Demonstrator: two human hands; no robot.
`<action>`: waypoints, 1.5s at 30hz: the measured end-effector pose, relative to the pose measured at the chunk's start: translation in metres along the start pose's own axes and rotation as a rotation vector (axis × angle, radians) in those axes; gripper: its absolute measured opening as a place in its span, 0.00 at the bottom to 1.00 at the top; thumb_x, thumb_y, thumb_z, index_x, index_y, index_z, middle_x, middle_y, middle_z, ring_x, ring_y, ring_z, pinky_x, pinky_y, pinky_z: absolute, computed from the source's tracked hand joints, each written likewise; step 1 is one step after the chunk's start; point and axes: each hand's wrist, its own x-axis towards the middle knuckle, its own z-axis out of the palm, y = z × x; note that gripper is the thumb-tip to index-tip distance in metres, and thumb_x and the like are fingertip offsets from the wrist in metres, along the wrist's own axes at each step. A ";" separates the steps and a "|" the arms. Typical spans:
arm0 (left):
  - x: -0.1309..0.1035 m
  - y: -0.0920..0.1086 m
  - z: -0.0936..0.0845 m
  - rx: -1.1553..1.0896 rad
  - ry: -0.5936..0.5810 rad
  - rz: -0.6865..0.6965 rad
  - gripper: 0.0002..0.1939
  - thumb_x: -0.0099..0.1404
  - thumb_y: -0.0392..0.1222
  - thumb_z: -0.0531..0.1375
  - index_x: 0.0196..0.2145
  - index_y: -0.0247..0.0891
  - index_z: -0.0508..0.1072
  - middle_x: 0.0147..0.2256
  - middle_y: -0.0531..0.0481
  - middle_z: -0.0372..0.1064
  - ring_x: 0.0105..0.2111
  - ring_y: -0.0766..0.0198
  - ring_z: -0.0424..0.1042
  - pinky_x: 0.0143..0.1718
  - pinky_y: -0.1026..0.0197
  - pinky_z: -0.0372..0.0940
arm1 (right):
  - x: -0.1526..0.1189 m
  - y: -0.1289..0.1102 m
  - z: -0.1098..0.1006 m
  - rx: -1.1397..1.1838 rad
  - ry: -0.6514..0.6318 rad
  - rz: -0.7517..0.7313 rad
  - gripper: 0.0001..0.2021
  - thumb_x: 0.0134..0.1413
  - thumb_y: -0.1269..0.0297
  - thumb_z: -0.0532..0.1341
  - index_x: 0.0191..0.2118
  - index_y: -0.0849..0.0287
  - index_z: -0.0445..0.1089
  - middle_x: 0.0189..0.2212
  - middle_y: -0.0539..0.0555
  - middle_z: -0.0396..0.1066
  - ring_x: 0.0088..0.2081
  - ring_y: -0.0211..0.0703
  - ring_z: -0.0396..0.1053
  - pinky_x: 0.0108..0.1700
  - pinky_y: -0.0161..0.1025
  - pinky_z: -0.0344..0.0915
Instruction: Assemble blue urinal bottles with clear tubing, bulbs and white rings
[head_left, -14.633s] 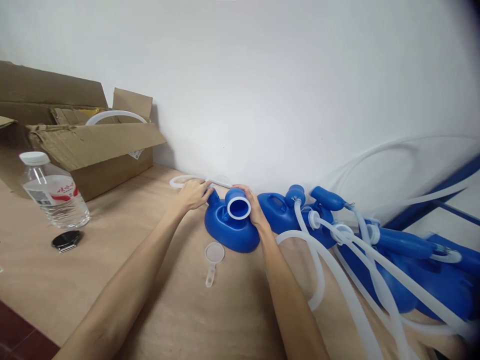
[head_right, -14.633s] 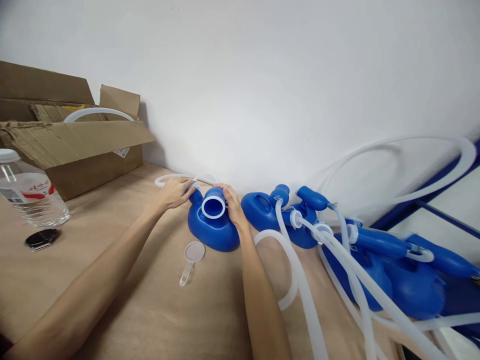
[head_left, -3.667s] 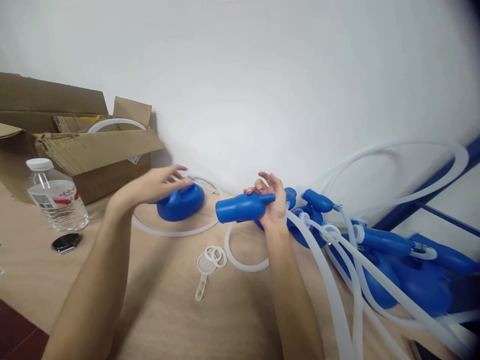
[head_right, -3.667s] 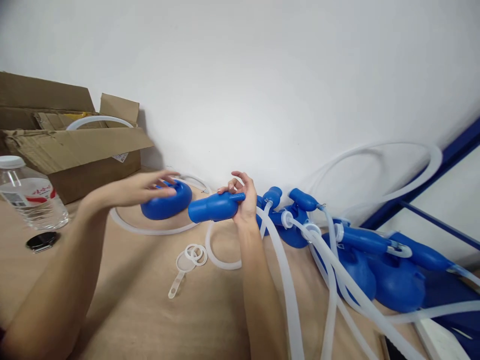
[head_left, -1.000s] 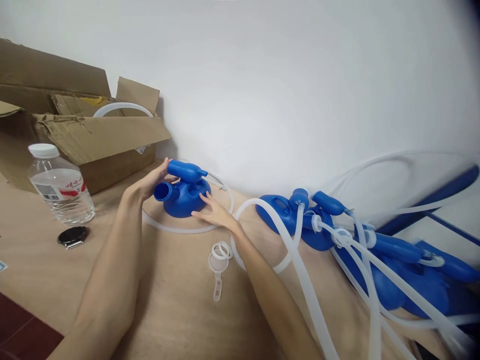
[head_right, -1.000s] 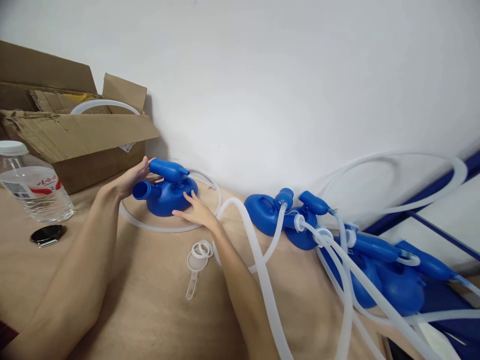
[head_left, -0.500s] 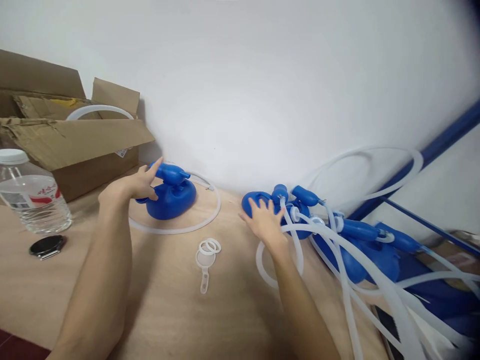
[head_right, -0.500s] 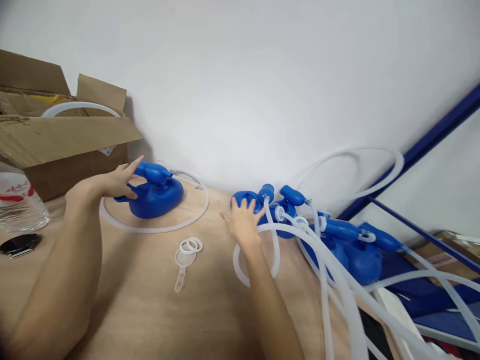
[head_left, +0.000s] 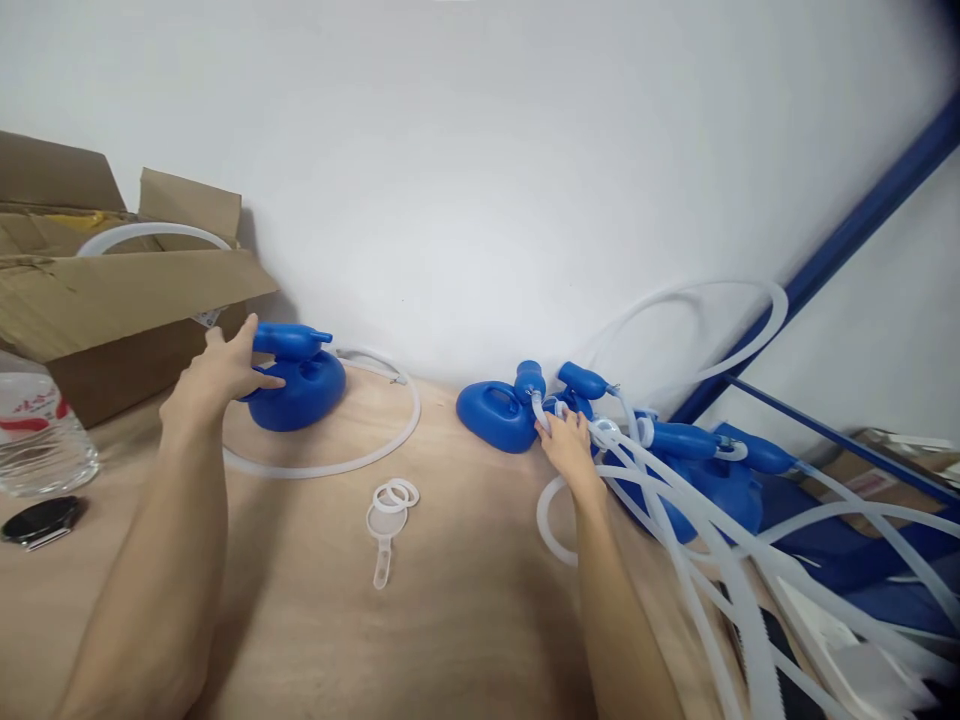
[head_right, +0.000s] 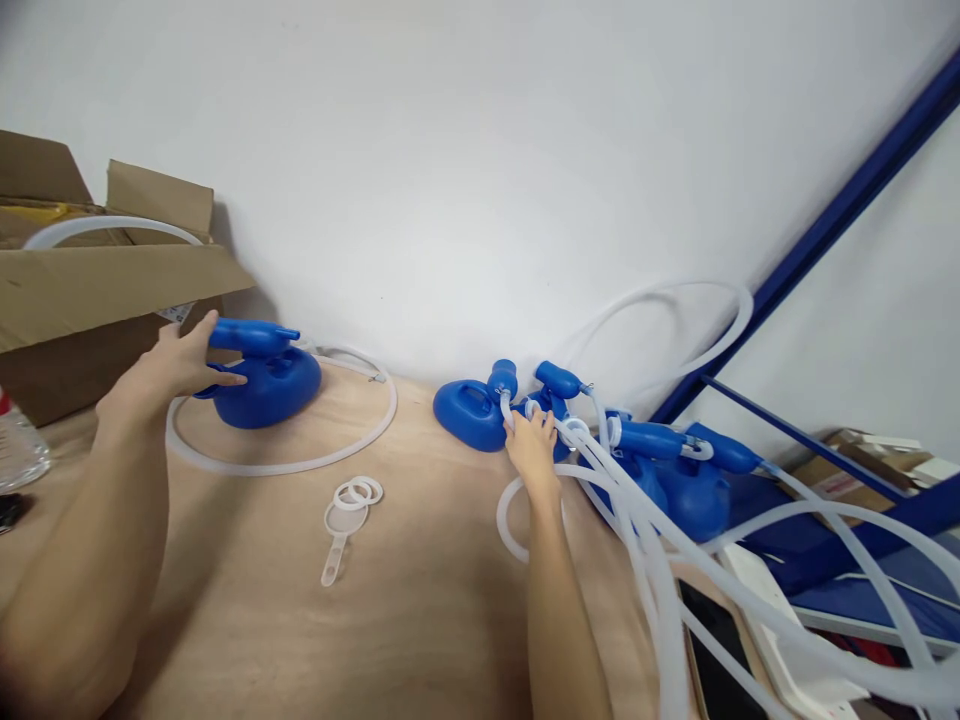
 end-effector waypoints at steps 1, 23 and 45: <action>-0.004 0.008 -0.002 0.057 0.009 -0.052 0.60 0.52 0.63 0.72 0.73 0.44 0.51 0.71 0.23 0.43 0.61 0.18 0.62 0.53 0.22 0.62 | 0.001 0.003 -0.001 0.012 -0.010 -0.047 0.21 0.70 0.63 0.49 0.59 0.56 0.73 0.64 0.67 0.63 0.69 0.63 0.55 0.67 0.59 0.53; -0.042 0.205 0.176 -0.951 -0.491 0.318 0.35 0.67 0.60 0.59 0.65 0.40 0.65 0.64 0.38 0.65 0.61 0.48 0.68 0.61 0.46 0.64 | -0.019 -0.031 -0.029 0.437 -0.102 -0.175 0.29 0.66 0.38 0.54 0.61 0.52 0.68 0.59 0.62 0.67 0.66 0.61 0.60 0.64 0.57 0.61; -0.038 0.214 0.171 -1.008 -0.307 0.178 0.19 0.61 0.56 0.61 0.35 0.36 0.80 0.32 0.46 0.77 0.32 0.58 0.73 0.32 0.61 0.69 | -0.016 -0.059 -0.006 0.475 0.056 -0.503 0.27 0.71 0.52 0.56 0.71 0.45 0.58 0.70 0.54 0.61 0.68 0.54 0.63 0.72 0.55 0.51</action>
